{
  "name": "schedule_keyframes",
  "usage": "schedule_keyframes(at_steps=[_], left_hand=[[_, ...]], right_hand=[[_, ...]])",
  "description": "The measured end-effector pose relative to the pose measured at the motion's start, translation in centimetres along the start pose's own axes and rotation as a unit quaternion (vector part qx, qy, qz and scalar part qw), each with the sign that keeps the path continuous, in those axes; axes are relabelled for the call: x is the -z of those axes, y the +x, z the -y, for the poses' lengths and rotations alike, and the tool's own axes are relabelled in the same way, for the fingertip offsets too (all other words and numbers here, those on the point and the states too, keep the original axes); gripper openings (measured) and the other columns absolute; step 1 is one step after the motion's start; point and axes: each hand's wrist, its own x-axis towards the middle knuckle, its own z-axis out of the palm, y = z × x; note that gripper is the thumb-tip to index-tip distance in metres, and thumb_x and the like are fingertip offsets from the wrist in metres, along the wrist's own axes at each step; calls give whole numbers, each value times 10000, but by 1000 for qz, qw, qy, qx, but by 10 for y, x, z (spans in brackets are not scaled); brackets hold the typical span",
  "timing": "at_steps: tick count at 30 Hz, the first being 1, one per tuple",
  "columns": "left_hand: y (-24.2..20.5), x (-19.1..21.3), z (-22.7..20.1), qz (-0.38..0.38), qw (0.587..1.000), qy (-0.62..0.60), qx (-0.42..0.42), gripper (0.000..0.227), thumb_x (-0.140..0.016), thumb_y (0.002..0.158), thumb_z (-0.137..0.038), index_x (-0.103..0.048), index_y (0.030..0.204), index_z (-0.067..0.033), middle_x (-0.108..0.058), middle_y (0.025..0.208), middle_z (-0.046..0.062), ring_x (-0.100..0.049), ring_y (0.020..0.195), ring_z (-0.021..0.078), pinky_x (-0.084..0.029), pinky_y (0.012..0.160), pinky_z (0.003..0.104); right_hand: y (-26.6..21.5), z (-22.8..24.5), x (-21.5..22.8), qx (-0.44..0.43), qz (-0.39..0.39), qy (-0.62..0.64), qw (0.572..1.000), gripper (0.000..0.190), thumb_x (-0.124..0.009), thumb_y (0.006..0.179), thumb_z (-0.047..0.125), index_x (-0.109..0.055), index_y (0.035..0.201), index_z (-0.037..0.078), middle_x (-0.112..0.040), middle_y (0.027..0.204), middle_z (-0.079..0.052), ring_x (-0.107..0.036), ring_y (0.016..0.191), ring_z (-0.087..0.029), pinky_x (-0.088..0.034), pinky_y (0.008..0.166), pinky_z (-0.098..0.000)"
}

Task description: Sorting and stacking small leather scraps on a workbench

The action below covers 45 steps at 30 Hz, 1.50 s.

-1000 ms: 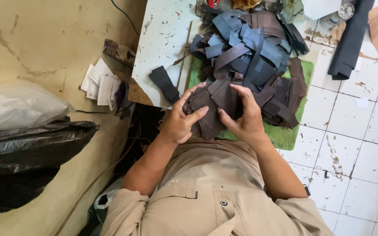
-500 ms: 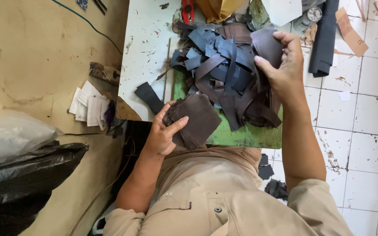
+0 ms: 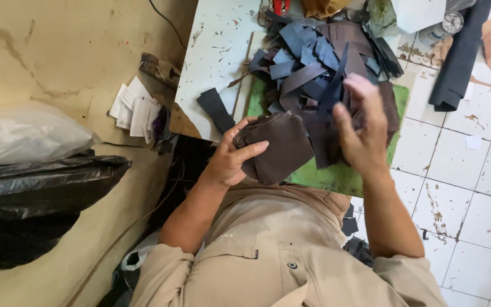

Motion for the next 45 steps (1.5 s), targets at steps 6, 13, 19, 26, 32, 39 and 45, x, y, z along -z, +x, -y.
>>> schedule_keyframes(at_steps=[6, 13, 19, 26, 32, 39, 45], left_hand=[[5, -66, -23, 12, 998, -31, -47, 436, -753, 952, -253, -664, 1231, 70, -727, 1147, 243, -711, 1065, 245, -615, 902, 411], [-4, -23, 1, 87, 981, 93, -143, 926, -768, 898, -519, -376, 1497, 67, -551, 1442, 262, -561, 1330, 287, -447, 1134, 445], [-17, -13, 22, 71, 898, 390, -191, 859, -882, 833, -252, -354, 1434, 64, -553, 1312, 291, -560, 1252, 419, -433, 1105, 566], [-10, -41, 8, 85, 891, 376, -240, 623, -944, 727, -220, -568, 1176, -7, -667, 1068, 143, -655, 1080, 341, -507, 1005, 454], [-4, -6, 32, 52, 856, 446, -256, 1040, -1010, 629, -318, -426, 1408, 48, -618, 1206, 235, -583, 1231, 422, -427, 1104, 518], [-14, -6, 40, 44, 845, 468, -253, 1036, -1004, 630, -320, -445, 1435, 15, -643, 1153, 156, -639, 1067, 289, -486, 1013, 359], [-15, -23, 19, 7, 816, 529, -231, 1347, -1026, 542, -403, -272, 1577, 15, -512, 1351, 309, -535, 1260, 469, -431, 1087, 533]], right_hand=[[-66, 14, -71, -213, 67, 356, 908, 304, -755, 907, -6, -659, 1196, 0, -749, 1000, -123, -715, 950, -172, -597, 815, -369], [-95, -13, -83, -97, -57, 254, 961, 237, -784, 888, -28, -616, 1056, -15, -662, 956, -151, -675, 844, -248, -527, 756, -377], [-87, 3, -87, -86, 26, 279, 956, 506, -814, 871, 42, -494, 1260, -13, -653, 1043, -159, -602, 991, -185, -516, 872, -397], [-87, 9, -91, -16, -37, 268, 963, 534, -822, 846, -13, -440, 1218, -50, -621, 1130, -233, -637, 1040, -366, -497, 913, -480], [-94, -4, -98, -39, -3, 297, 954, 603, -783, 876, 41, -369, 1307, -48, -597, 1208, -257, -611, 1153, -359, -489, 962, -515], [-109, -8, -112, 3, -49, 285, 957, 583, -820, 839, 130, -423, 1229, -43, -567, 1216, -248, -600, 1145, -443, -480, 1002, -531], [-133, -41, -123, -44, 4, 164, 986, 447, -665, 881, 80, -479, 1262, -60, -630, 1131, -337, -613, 998, -577, -530, 773, -639]])
